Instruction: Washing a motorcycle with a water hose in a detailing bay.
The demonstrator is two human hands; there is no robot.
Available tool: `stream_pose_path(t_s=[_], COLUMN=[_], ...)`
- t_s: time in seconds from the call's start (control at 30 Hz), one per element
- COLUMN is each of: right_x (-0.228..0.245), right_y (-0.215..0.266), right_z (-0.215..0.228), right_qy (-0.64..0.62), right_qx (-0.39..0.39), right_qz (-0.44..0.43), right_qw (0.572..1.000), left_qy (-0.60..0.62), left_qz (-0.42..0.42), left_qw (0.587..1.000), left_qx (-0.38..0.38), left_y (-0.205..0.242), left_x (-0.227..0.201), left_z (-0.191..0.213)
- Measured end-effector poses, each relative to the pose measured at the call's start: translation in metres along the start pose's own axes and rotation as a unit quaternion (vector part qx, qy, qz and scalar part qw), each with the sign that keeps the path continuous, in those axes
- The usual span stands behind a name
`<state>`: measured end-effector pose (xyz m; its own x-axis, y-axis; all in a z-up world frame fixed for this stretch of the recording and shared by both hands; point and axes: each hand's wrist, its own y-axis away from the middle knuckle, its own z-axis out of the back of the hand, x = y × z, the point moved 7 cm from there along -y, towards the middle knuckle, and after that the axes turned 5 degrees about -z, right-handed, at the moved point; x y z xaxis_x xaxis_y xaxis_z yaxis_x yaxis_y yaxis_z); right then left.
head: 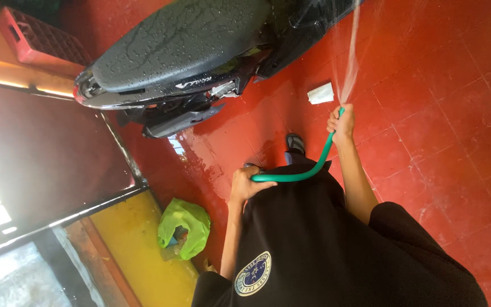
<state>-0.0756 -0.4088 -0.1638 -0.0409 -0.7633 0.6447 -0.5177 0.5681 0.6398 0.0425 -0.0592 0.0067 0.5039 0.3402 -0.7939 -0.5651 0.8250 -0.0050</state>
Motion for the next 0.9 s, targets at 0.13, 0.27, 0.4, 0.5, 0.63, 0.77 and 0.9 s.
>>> stream_pose_path(t_s=[0.13,0.27,0.4,0.5,0.63,0.77,0.9], right_x=[0.000,0.004,-0.010,-0.008,-0.010,-0.001,-0.002], right_y=[0.002,0.018,0.004,0.004,0.001,0.017,0.022], right_z=[0.004,0.001,0.020,0.030,0.055,0.066,0.082], right_qy=[-0.004,0.006,-0.027,-0.048,-0.036,-0.011,0.005], right_qx=[-0.038,-0.049,-0.060,-0.098,-0.152,-0.188,-0.212], right_qz=[-0.002,-0.006,-0.009,-0.009,0.004,-0.007,-0.011], right_qw=[0.999,0.999,0.998,0.994,0.988,0.982,0.977], left_qy=[0.030,0.024,0.015,0.023,0.018,0.020,0.027], left_qz=[0.001,0.002,0.009,0.007,-0.015,-0.040,-0.057], left_qw=[1.000,1.000,1.000,1.000,1.000,0.998,0.997], left_qx=[-0.006,-0.010,-0.002,0.006,0.012,0.036,0.052], left_y=[-0.003,0.004,0.008,0.001,-0.004,-0.015,-0.023], left_x=[-0.012,-0.007,0.004,-0.002,-0.014,-0.041,-0.050], left_z=[0.009,0.010,0.005,0.008,0.004,-0.004,-0.010])
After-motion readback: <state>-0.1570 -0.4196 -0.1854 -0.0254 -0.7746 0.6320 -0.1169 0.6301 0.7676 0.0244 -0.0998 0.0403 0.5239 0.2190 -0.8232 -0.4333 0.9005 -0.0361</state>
